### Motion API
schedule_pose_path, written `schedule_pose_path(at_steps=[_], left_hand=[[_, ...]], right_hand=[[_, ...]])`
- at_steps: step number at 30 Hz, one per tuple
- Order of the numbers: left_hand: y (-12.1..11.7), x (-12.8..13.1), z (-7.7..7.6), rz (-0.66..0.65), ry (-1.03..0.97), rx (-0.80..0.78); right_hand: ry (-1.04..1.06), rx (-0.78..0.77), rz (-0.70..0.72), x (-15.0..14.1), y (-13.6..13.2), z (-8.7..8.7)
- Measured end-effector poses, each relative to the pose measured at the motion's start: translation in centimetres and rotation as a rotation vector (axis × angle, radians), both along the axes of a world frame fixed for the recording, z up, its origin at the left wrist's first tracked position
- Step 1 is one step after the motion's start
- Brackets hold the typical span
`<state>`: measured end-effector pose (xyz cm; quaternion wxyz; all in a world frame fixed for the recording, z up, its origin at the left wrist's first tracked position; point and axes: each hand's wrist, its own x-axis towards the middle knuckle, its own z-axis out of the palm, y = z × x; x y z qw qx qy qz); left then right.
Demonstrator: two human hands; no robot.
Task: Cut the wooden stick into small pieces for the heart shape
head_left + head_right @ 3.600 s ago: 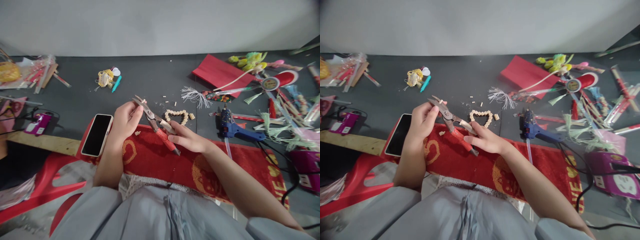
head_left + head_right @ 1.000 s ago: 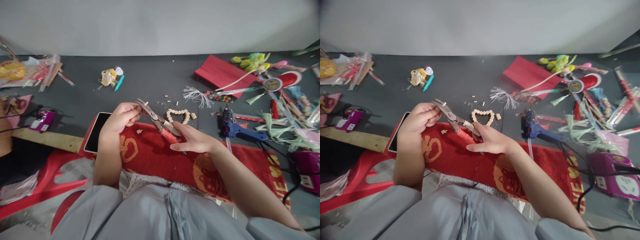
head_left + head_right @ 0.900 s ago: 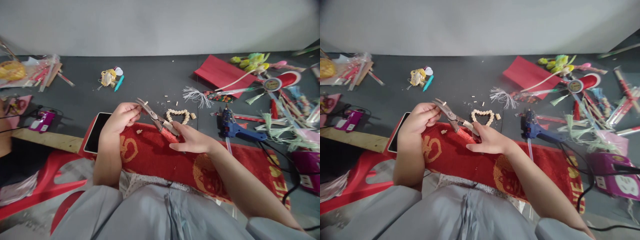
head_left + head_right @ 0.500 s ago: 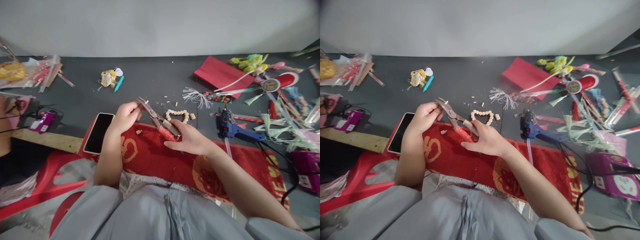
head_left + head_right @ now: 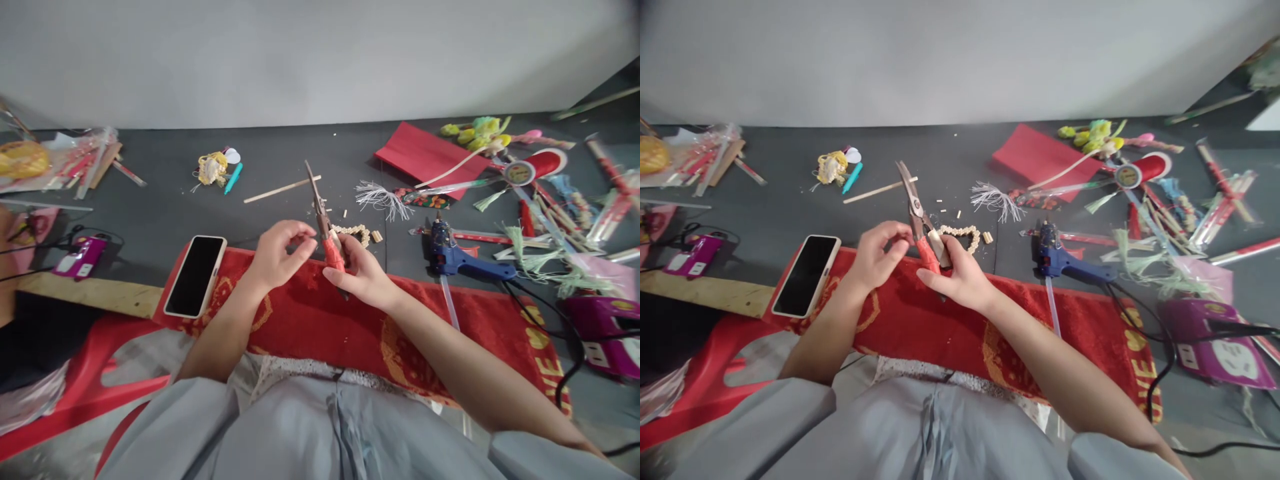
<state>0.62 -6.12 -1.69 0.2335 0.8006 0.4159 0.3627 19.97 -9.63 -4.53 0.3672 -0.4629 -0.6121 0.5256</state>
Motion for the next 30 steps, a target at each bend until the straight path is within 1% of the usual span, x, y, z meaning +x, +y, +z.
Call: schedule_pose_path(at_steps=[2,4,6,8,12,17,21,24,26,30], left_hand=[[-0.1,0.7,-0.4,-0.107,-0.073,-0.182],[-0.2,1.3,-0.8,-0.19,-0.168,-0.311],[-0.4,1.5,-1.0,-0.225,-0.242,-0.424],[-0.5,1.6,-0.9,-0.223,-0.282,-0.494],[-0.5,1.7,-0.7,-0.202,-0.288,-0.49],[-0.9,2.2,-1.0,-0.164,-0.2,-0.408],[-1.2,2.6,-1.4,-0.179,-0.205,-0.395],[-1.4,2.6,-1.4,-0.192,-0.216,-0.388],[-1.5,2.6,-1.3,-0.204,-0.228,-0.438],[-1.7,2.8,-1.0,-0.234,-0.269,-0.612]], right_hand=[[0.081,0.019,0.012,-0.2,-0.1,-0.5],[0.132,0.035,0.026,-0.4,-0.3,-0.7],[0.16,0.05,0.045,-0.5,-0.4,-0.8],[0.168,0.063,0.063,-0.7,-0.5,-0.7],[0.121,0.043,0.031,-0.9,-0.6,-0.5],[0.064,-0.08,-0.022,-1.1,-0.6,-0.3],[0.077,-0.053,-0.009,-1.3,-0.8,-0.1],[0.035,-0.045,-0.031,-1.4,-1.0,0.1],[-0.012,-0.033,-0.039,-1.4,-1.0,0.2],[-0.071,0.05,-0.028,-1.3,-1.0,0.5]])
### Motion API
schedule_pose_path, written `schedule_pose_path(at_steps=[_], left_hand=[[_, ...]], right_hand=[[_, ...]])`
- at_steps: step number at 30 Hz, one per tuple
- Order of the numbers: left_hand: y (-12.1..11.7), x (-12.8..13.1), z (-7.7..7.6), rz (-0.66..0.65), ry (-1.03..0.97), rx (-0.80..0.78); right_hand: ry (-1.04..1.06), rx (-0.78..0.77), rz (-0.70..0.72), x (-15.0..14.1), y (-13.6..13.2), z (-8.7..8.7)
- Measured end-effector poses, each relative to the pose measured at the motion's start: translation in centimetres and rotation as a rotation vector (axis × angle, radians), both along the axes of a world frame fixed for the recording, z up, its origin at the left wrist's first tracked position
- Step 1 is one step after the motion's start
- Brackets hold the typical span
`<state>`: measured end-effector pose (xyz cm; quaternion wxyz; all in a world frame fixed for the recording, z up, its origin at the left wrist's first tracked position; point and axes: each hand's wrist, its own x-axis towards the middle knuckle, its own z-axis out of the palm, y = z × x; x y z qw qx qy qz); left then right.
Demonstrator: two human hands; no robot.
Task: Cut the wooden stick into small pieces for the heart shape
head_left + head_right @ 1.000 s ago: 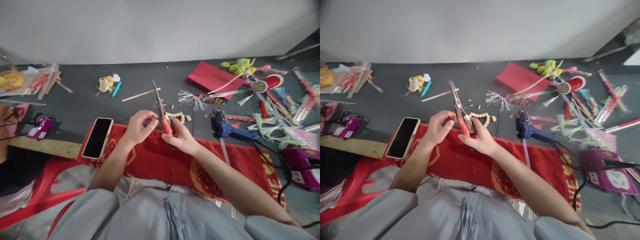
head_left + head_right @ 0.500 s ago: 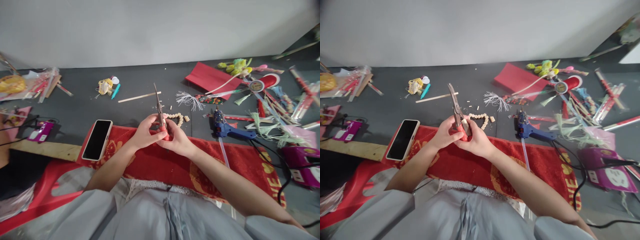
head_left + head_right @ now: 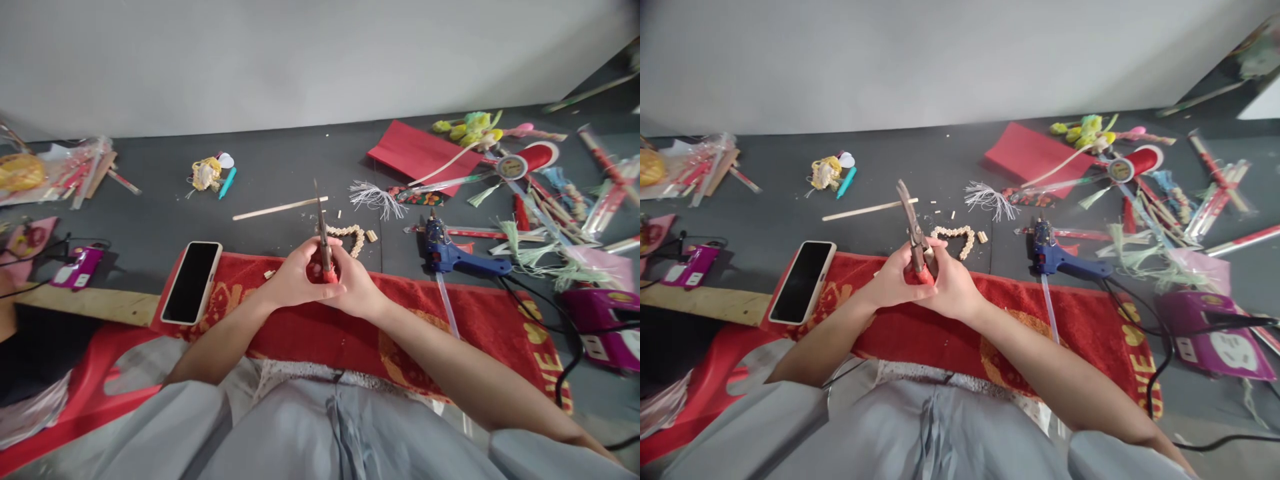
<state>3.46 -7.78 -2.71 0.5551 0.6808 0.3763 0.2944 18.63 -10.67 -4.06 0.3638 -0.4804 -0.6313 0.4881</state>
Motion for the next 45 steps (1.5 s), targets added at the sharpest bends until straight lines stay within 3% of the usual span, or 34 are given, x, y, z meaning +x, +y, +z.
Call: schedule_pose_path(at_steps=[6,18,29,32,35,40,42,45], left_hand=[[-0.3,0.5,0.1,0.054,0.005,-0.151],[-0.4,0.8,-0.5,0.156,-0.015,-0.097],[-0.1,0.6,-1.2,0.072,-0.112,-0.045],[0.2,0.1,-1.7,0.104,-0.149,0.13],[0.5,-0.7,-1.7,0.211,-0.188,0.413],[0.9,-1.9,0.2,0.516,0.135,1.163],[1.0,-2.2,1.0,0.598,0.188,1.384],[1.5,-2.5,1.4,0.67,0.254,1.472]], right_hand=[[-0.087,0.034,0.0,-0.2,-0.1,0.3],[-0.218,0.041,-0.017,-0.2,-0.1,0.0],[-0.027,0.106,0.034,0.0,0.0,-0.1],[-0.026,0.095,-0.016,0.4,0.1,0.5],[-0.123,0.024,-0.079,0.8,0.4,1.2],[-0.206,0.059,-0.145,1.3,0.9,1.6],[-0.217,0.092,-0.131,1.4,0.9,1.4],[-0.2,0.131,-0.048,1.5,0.8,1.0]])
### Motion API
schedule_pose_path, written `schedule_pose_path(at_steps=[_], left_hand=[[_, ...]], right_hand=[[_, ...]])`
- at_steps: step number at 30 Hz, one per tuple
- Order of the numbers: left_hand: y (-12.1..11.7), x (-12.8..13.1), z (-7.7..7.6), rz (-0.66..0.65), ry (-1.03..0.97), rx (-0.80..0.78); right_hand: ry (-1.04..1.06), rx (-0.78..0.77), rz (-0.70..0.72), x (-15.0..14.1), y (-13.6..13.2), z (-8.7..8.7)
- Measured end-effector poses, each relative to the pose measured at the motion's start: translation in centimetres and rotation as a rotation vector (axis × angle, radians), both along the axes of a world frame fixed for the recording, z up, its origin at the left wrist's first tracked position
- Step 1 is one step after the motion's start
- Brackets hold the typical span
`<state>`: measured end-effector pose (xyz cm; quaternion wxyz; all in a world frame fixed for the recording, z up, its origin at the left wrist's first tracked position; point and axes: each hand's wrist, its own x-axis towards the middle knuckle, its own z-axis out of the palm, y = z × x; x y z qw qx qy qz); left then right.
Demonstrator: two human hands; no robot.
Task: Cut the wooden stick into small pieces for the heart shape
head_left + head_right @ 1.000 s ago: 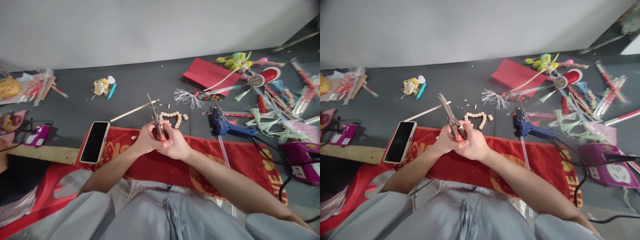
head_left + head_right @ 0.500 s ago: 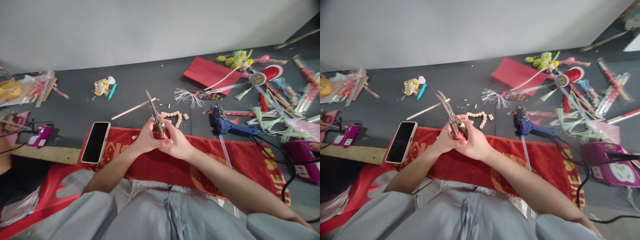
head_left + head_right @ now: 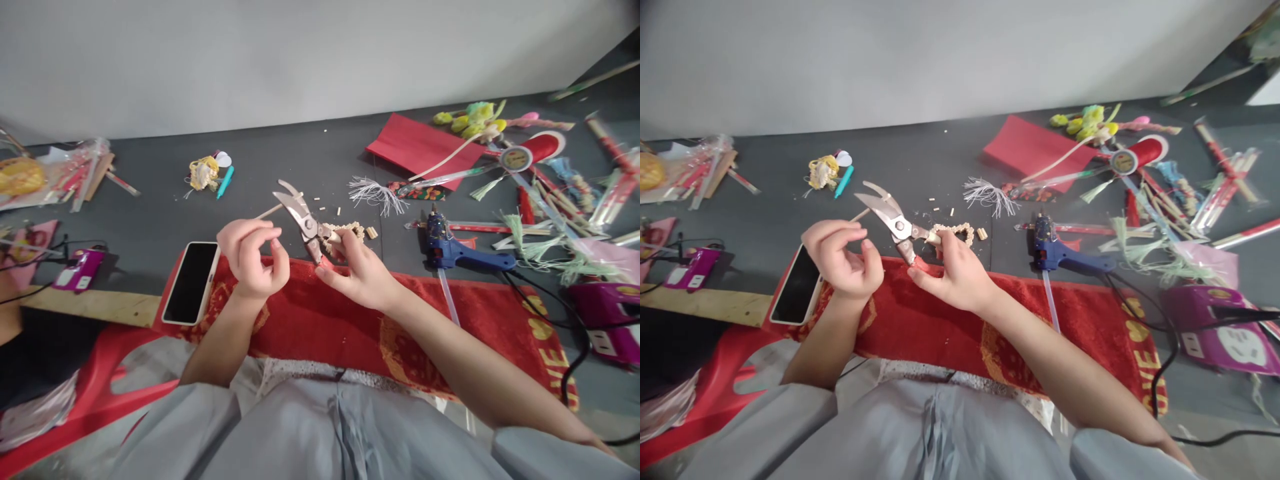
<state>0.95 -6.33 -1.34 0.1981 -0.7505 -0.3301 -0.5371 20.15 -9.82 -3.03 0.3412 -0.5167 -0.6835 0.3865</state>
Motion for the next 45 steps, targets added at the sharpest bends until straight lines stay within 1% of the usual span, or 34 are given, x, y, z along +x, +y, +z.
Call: schedule_pose_path(at_steps=[2,7,10,12,17,19,24,28,32,35,37,39,45], left_hand=[[0.4,-0.2,-0.3,0.046,0.013,-0.043],[1.3,-1.2,-1.4,0.07,0.049,-0.214],[1.3,-1.4,-1.4,0.146,0.062,-0.272],[1.2,-1.4,-1.2,0.171,0.078,-0.284],[1.3,-1.4,-0.6,0.085,0.127,-0.213],[1.3,-1.6,-0.5,0.074,0.141,-0.201],[1.2,-2.2,-0.4,0.037,0.15,-0.287],[1.2,-2.1,-0.2,0.092,0.137,-0.371],[1.1,-1.9,-0.1,0.135,0.153,-0.413],[1.1,-1.8,0.0,0.162,0.155,-0.447],[1.0,-1.7,0.0,0.169,0.147,-0.469],[1.0,-1.7,0.0,0.163,0.142,-0.481],[1.0,-1.8,0.0,0.13,0.147,-0.492]], right_hand=[[0.021,0.017,0.059,0.1,-0.1,-0.3],[-0.002,0.021,0.138,0.3,0.0,-0.6],[-0.02,-0.018,0.161,0.5,0.0,-0.4],[-0.023,-0.029,0.166,0.5,0.0,-0.3],[-0.02,-0.053,0.181,0.5,-0.1,-0.2],[-0.013,-0.063,0.191,0.4,-0.2,-0.3],[0.021,-0.073,0.22,0.3,-0.3,-0.3],[0.045,-0.137,0.238,0.5,-0.1,-0.2],[0.126,-0.215,0.227,0.5,0.1,-0.2],[0.181,-0.239,0.265,0.5,0.2,-0.3],[0.16,-0.276,0.277,0.5,0.3,-0.2],[0.11,-0.309,0.257,0.5,0.3,-0.1],[-0.003,-0.34,0.196,0.3,0.2,0.5]])
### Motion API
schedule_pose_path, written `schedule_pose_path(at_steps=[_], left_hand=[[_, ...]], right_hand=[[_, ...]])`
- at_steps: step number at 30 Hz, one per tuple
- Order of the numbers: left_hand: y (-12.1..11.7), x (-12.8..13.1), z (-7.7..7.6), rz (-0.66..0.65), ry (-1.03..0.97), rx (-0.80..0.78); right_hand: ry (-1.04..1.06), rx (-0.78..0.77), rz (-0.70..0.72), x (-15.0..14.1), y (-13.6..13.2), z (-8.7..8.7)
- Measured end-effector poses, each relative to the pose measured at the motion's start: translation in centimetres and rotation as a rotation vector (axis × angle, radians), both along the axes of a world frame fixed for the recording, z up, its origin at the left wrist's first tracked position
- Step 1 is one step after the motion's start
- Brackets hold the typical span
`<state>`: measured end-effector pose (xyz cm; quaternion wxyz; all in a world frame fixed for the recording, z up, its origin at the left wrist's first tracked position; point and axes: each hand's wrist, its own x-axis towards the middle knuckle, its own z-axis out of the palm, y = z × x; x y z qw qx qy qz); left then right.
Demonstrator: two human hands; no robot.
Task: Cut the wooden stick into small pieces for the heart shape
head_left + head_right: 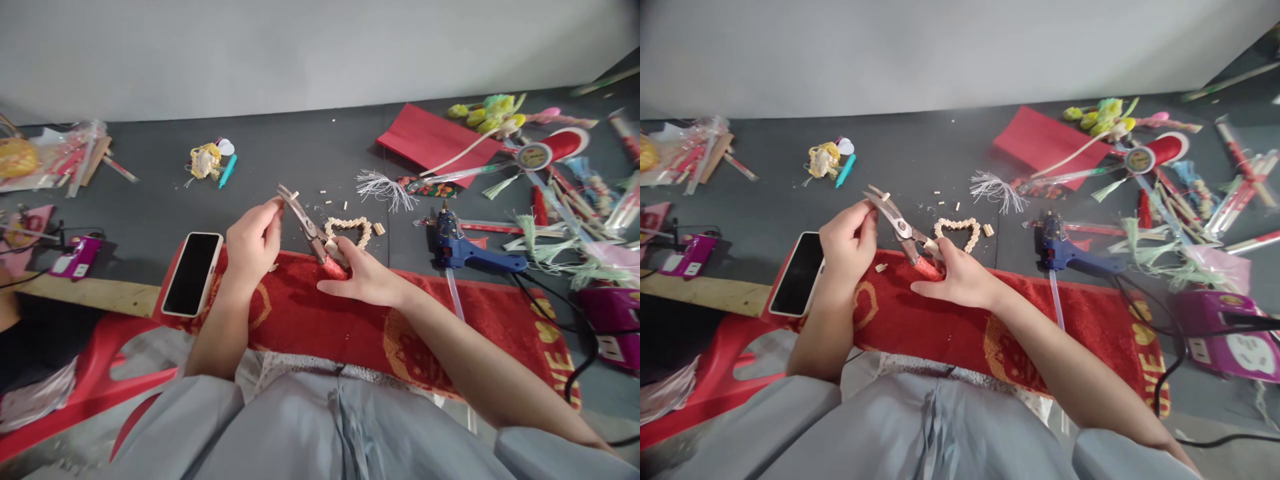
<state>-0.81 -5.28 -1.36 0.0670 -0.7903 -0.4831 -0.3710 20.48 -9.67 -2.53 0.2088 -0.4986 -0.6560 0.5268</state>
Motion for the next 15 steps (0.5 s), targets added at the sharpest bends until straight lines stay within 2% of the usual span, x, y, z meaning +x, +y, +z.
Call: schedule_pose_path(at_steps=[9,15], left_hand=[[0.12,-0.18,-0.22,0.041,0.03,-0.026],[0.48,-0.45,-0.6,0.044,0.076,-0.06]], right_hand=[[0.014,0.071,-0.016,-0.06,-0.04,-0.41],[-0.035,0.074,-0.045,-0.22,-0.28,0.0]])
